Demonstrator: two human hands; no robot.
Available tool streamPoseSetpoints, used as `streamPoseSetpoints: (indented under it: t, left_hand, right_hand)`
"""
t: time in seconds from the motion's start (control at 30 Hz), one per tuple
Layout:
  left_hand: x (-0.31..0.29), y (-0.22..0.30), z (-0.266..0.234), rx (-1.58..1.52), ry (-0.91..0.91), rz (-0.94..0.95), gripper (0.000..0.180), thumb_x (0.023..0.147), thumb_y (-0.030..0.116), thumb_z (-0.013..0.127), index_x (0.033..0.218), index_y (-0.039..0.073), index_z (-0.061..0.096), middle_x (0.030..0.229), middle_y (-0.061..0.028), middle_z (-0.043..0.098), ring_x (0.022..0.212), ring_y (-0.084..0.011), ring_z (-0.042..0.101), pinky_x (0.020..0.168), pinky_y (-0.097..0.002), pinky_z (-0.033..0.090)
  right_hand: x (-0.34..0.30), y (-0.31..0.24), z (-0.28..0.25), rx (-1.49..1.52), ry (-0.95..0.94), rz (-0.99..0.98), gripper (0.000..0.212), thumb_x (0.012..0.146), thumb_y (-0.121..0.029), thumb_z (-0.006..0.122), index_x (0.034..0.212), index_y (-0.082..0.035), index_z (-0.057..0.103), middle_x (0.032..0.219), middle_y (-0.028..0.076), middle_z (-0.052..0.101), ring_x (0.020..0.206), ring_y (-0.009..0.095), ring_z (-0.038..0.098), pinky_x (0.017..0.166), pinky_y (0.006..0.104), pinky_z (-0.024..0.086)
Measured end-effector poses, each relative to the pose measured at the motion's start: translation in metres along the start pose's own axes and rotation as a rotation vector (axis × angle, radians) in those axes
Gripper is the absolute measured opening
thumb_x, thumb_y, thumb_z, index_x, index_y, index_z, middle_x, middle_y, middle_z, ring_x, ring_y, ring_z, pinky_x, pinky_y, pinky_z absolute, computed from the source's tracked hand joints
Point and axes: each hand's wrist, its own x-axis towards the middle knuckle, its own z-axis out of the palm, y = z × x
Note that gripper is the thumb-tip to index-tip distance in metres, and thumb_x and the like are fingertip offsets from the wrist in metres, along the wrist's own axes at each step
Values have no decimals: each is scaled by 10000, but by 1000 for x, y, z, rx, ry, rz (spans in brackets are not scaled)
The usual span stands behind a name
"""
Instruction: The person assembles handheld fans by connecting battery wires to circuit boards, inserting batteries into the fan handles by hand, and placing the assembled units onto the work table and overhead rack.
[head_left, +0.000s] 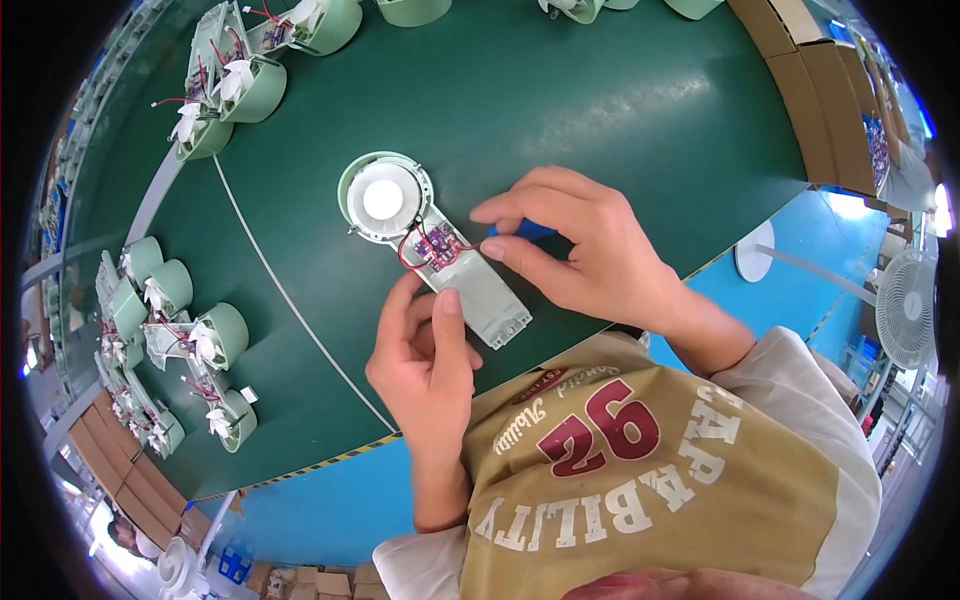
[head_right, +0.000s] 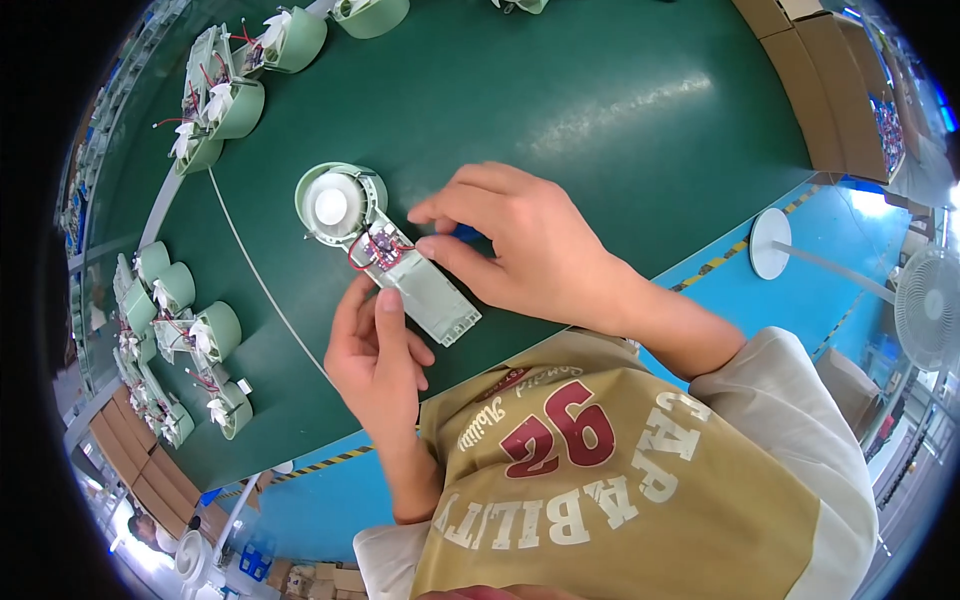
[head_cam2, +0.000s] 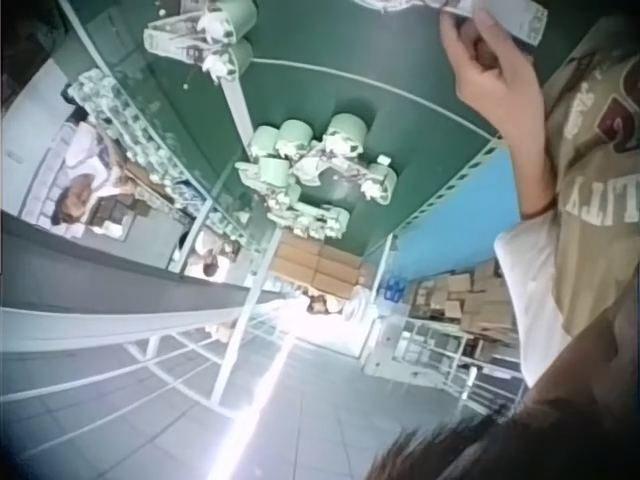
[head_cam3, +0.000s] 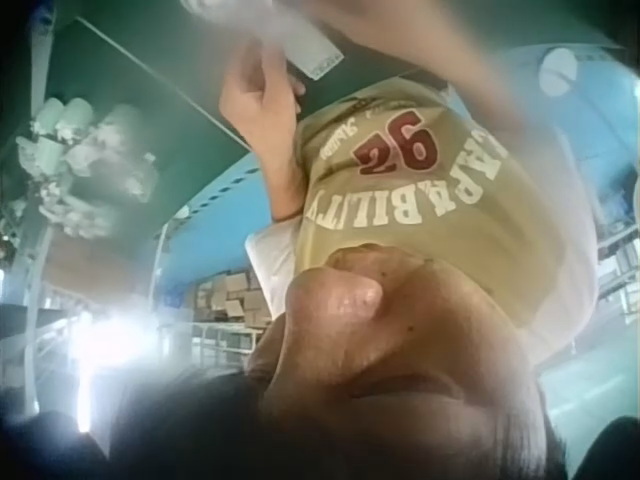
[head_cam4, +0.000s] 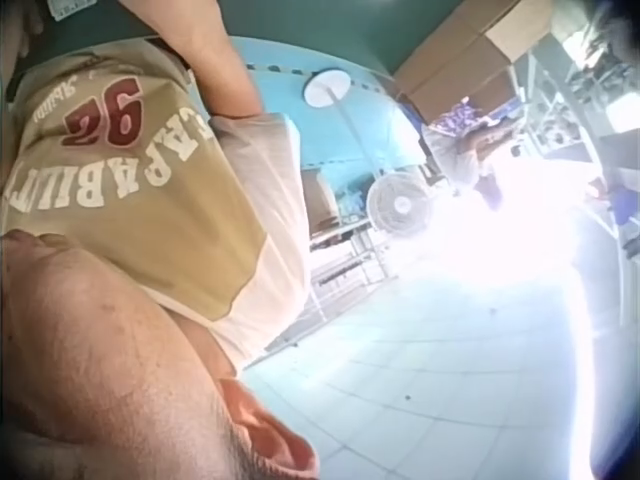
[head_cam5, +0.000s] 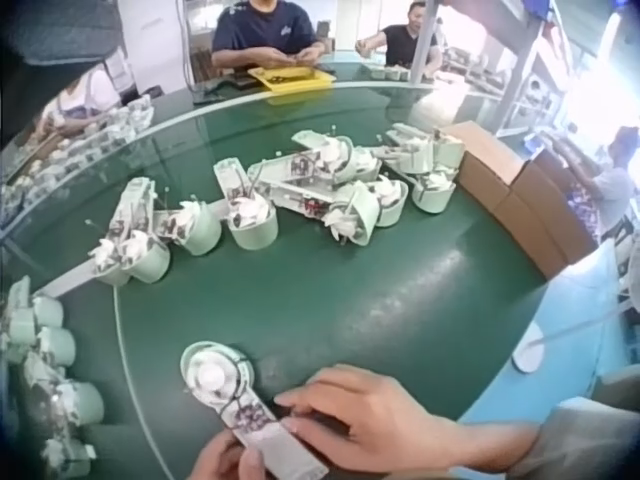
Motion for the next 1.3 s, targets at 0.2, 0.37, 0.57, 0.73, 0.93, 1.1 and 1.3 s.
streamPoseSetpoints:
  t: [0.2, 0.37, 0.57, 0.73, 0.93, 1.1, 1.3]
  left_hand:
    - [-6, -11, -13, 13, 8, 40, 324, 985, 86, 650, 1264, -59, 569, 898, -77, 704, 558, -44, 547, 475, -205, 408]
    - [-12, -11, -12, -43, 45, 106, 257, 987, 69, 633, 1216, -45, 605, 844, -75, 691, 539, -25, 514, 462, -193, 373]
    - [-47, 18, -39, -522, -229, 487, 172, 898, -18, 675, 1068, -41, 664, 786, -115, 666, 491, -135, 526, 451, -213, 384]
    - [-62, 49, -4, -740, -494, 708, 357, 876, -55, 593, 1109, 205, 664, 722, -97, 586, 440, -145, 425, 366, -229, 271]
    - [-34, 26, -39, -609, -785, 769, 113, 889, -40, 572, 944, 20, 651, 749, -138, 641, 417, -179, 498, 380, -262, 311]
    - [-21, 0, -12, 313, 140, 508, 227, 842, -4, 751, 1050, -33, 666, 769, -55, 609, 538, -80, 549, 484, -206, 398]
    - [3, -25, 0, 100, 76, 266, 397, 889, 23, 738, 1246, -30, 576, 939, -82, 639, 571, -79, 579, 495, -220, 444]
  right_hand:
    - [5, -39, -21, 549, -207, 283, 246, 965, -101, 628, 1178, 8, 688, 664, -3, 511, 569, 89, 434, 526, 265, 347]
    - [8, -37, -27, 895, -384, 607, 290, 1025, -184, 554, 1075, 52, 716, 605, -76, 418, 522, 36, 301, 496, 256, 230]
    - [2, -39, -29, 709, -352, 391, 397, 890, -109, 739, 574, -40, 509, 558, -39, 422, 530, 38, 321, 474, 286, 219]
    - [-2, -39, -2, 452, -177, 385, 158, 902, -86, 740, 784, -16, 662, 551, -68, 347, 531, 29, 288, 487, 275, 216]
    - [-4, -26, 0, 222, -119, 238, 153, 915, -47, 708, 1062, -18, 741, 544, -76, 314, 517, 31, 265, 480, 273, 221]
    - [4, -19, 23, -60, 28, -66, 184, 880, -61, 732, 1062, -34, 746, 519, -20, 309, 477, 71, 277, 459, 286, 251]
    - [12, -26, 32, -107, 77, 97, 190, 847, -135, 766, 1013, -42, 760, 479, -2, 343, 434, 104, 311, 439, 297, 282]
